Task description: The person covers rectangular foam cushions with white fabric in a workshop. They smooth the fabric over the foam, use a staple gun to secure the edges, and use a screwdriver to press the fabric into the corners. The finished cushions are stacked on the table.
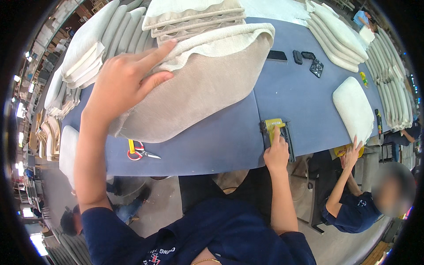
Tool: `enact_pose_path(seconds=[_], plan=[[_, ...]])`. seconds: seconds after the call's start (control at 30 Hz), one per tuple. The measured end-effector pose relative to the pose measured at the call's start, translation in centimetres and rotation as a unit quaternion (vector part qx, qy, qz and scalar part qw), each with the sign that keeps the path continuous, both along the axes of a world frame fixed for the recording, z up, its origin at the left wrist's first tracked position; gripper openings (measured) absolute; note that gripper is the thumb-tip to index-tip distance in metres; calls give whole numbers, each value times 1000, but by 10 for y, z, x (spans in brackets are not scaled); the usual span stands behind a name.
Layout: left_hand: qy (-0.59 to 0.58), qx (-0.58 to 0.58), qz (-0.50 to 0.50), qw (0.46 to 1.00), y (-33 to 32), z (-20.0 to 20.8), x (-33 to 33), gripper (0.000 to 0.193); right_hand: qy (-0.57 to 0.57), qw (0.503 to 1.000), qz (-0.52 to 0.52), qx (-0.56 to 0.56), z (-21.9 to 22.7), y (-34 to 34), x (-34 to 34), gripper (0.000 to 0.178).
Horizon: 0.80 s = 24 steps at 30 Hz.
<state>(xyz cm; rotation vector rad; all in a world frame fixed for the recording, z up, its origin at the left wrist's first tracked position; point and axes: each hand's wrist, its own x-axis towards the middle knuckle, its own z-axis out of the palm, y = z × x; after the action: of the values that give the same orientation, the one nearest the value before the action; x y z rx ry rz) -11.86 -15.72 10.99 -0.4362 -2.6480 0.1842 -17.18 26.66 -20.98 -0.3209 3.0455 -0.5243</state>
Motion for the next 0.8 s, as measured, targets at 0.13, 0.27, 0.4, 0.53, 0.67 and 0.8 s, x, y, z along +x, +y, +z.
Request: enact_pose_path(seconds=[0.13,0.27,0.4,0.53,0.67,0.8], plan=[[-13,20,12,1000,11,1,4,60,-65,994,-17,-83,5,14,-29,82],[-33,10,40,999,14,3,15,59,-262,899,-54,-347,80,-18,-24,34],[-24,25,21,999,16,2,15,60,-227,831,93,-499,170,-67,33,29],[-37,48,16,998,20,1,16,61,-66,796,178,-575,194,-116,61,34],[-74,86,23,993,30,8,21,65,89,836,224,-493,180,-147,55,37],[-75,90,27,993,34,4,24,72,159,778,268,-546,188,-171,48,37]])
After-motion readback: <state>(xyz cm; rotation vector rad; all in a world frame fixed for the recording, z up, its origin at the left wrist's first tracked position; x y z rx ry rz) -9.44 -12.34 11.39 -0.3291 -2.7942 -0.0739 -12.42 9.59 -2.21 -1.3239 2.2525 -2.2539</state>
